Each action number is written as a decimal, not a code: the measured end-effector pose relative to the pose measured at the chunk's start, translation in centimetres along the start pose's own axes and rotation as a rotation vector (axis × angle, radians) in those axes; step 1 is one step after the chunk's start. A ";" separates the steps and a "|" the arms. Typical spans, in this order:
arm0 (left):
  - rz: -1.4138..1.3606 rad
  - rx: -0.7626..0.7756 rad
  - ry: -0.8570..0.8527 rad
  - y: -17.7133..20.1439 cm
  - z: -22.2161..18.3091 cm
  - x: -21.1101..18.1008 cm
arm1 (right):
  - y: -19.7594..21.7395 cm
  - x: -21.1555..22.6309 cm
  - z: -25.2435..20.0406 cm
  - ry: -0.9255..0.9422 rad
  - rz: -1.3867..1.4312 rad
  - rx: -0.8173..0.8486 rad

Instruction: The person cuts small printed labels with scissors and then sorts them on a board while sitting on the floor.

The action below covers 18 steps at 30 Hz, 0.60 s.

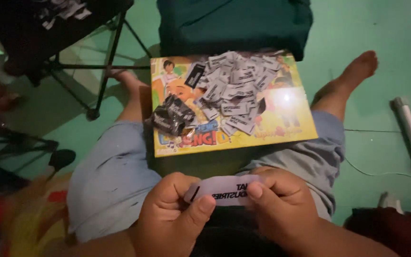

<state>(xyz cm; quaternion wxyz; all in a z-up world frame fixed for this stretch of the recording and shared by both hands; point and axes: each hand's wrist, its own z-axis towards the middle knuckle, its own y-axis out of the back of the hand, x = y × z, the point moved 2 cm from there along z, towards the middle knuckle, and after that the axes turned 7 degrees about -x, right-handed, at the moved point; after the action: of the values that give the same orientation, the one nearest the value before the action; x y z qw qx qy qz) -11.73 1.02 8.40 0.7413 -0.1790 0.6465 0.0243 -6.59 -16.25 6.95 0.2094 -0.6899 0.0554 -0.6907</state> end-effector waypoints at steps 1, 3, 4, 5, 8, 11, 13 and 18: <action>-0.041 0.043 0.042 0.4 0.0 -0.2 | -0.4 0.1 0.1 0.022 -0.090 0.002; -0.079 0.079 0.079 0.8 0.2 -0.5 | -1.0 0.3 0.6 0.045 -0.176 0.013; -0.057 0.005 0.071 1.1 0.2 -0.5 | -1.1 0.2 0.7 0.038 -0.236 0.019; -0.034 -0.069 0.063 1.3 0.2 -0.5 | -1.3 0.1 0.8 0.032 -0.295 0.025; -0.068 -0.099 -0.001 2.2 0.5 -0.2 | -1.7 -0.1 1.5 0.040 -0.307 0.106; -0.042 -0.152 -0.080 2.7 0.7 0.0 | -2.4 -0.3 1.4 0.044 -0.241 0.103; -0.069 -0.115 -0.138 2.4 1.2 -1.1 | -3.2 0.2 1.7 0.031 -0.256 0.159; -0.214 -0.098 -0.202 2.5 1.1 0.3 | -4.8 1.1 2.3 0.074 -0.422 0.469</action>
<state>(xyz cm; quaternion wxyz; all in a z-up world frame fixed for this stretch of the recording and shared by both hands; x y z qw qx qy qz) -11.32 3.60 7.65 0.7913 -0.2796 0.5438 -0.0055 -5.29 -11.82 9.87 0.2125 -0.5934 -0.2422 -0.7376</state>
